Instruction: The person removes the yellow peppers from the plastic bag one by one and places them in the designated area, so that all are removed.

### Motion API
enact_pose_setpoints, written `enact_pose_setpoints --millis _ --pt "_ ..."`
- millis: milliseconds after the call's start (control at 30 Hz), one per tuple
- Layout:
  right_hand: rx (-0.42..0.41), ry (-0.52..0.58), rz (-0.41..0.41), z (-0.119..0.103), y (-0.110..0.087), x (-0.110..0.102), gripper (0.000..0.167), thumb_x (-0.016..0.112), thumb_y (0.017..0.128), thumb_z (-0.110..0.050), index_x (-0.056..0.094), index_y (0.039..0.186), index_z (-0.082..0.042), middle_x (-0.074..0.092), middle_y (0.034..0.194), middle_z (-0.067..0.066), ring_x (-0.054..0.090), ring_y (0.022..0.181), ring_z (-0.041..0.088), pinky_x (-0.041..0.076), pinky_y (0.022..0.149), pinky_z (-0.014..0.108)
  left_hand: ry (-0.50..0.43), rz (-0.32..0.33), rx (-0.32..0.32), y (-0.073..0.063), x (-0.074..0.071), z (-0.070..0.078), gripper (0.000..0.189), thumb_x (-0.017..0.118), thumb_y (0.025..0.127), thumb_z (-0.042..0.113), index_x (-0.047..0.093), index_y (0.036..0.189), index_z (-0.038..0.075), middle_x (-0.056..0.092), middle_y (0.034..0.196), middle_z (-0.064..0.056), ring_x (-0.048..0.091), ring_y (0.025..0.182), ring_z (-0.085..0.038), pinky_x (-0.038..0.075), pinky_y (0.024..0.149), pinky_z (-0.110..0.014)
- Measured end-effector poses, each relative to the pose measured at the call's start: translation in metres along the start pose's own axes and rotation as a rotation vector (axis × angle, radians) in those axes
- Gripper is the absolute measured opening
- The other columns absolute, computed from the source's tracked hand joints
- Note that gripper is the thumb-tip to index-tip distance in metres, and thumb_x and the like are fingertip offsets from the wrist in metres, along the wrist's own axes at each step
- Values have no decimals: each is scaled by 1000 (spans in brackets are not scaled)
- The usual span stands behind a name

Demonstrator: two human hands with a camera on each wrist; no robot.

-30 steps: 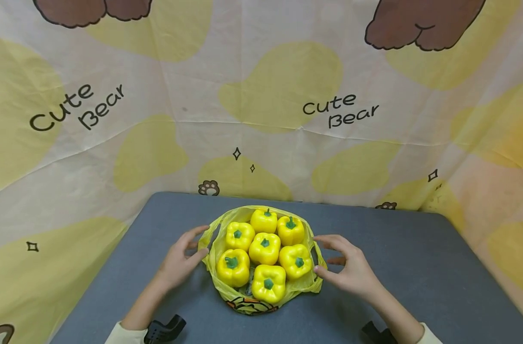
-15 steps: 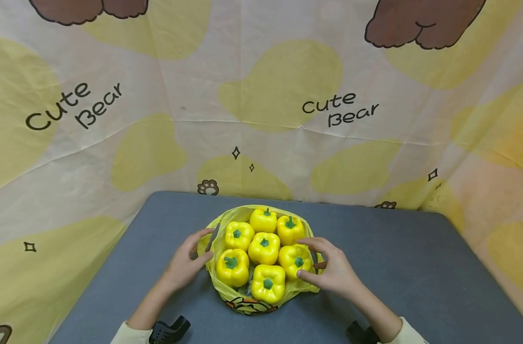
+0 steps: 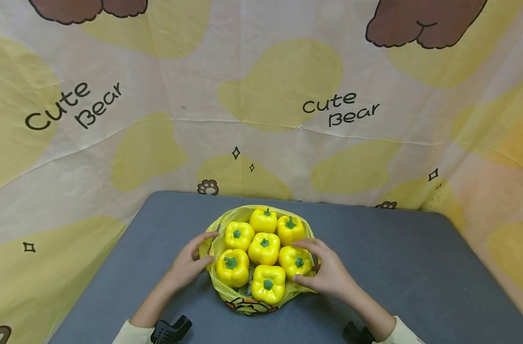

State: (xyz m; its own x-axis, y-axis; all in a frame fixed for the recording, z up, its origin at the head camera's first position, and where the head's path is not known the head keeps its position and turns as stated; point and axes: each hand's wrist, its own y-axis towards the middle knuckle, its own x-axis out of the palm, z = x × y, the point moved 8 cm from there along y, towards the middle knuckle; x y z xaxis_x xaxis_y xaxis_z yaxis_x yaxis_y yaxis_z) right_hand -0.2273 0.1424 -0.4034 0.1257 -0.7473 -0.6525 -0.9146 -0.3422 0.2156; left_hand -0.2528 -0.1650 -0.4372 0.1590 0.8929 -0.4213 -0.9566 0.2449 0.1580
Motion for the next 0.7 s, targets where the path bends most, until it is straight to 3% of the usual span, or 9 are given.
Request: enact_pose_setpoints --millis 67,133,233,533,700 --pt "-4 -7 -1 0 0 1 66 87 64 -20 62 125 -25 54 131 4 55 110 27 52 61 25 -68 -41 -21 1 3 -3 54 58 85 2 47 138 6 58 113 -23 61 77 -14 51 64 -25" --pt "-12 -16 -2 0 0 2 66 87 64 -20 61 125 -24 54 131 5 55 111 28 51 62 23 -107 -70 -47 1 5 -4 56 57 85 0 45 139 6 61 87 -16 56 62 -9 48 56 -24" --pt "-28 -36 3 0 1 2 66 87 64 -21 61 125 -24 54 130 7 55 111 30 51 62 23 -128 -90 -85 1 7 -5 58 56 83 -1 44 140 7 54 64 -5 49 52 -8 44 51 -23" --pt "-38 -102 15 -1 3 3 69 88 61 -18 60 124 -26 55 128 6 55 112 29 50 68 25 -135 -105 -81 1 8 -3 58 54 82 -4 44 138 3 53 65 -3 47 53 -8 44 52 -23" --pt "-46 -140 34 -2 3 3 70 88 60 -18 61 123 -27 56 127 2 56 113 25 51 81 37 -142 -105 -63 1 8 -2 57 53 81 -5 45 137 1 59 78 -10 52 58 -8 47 54 -25"
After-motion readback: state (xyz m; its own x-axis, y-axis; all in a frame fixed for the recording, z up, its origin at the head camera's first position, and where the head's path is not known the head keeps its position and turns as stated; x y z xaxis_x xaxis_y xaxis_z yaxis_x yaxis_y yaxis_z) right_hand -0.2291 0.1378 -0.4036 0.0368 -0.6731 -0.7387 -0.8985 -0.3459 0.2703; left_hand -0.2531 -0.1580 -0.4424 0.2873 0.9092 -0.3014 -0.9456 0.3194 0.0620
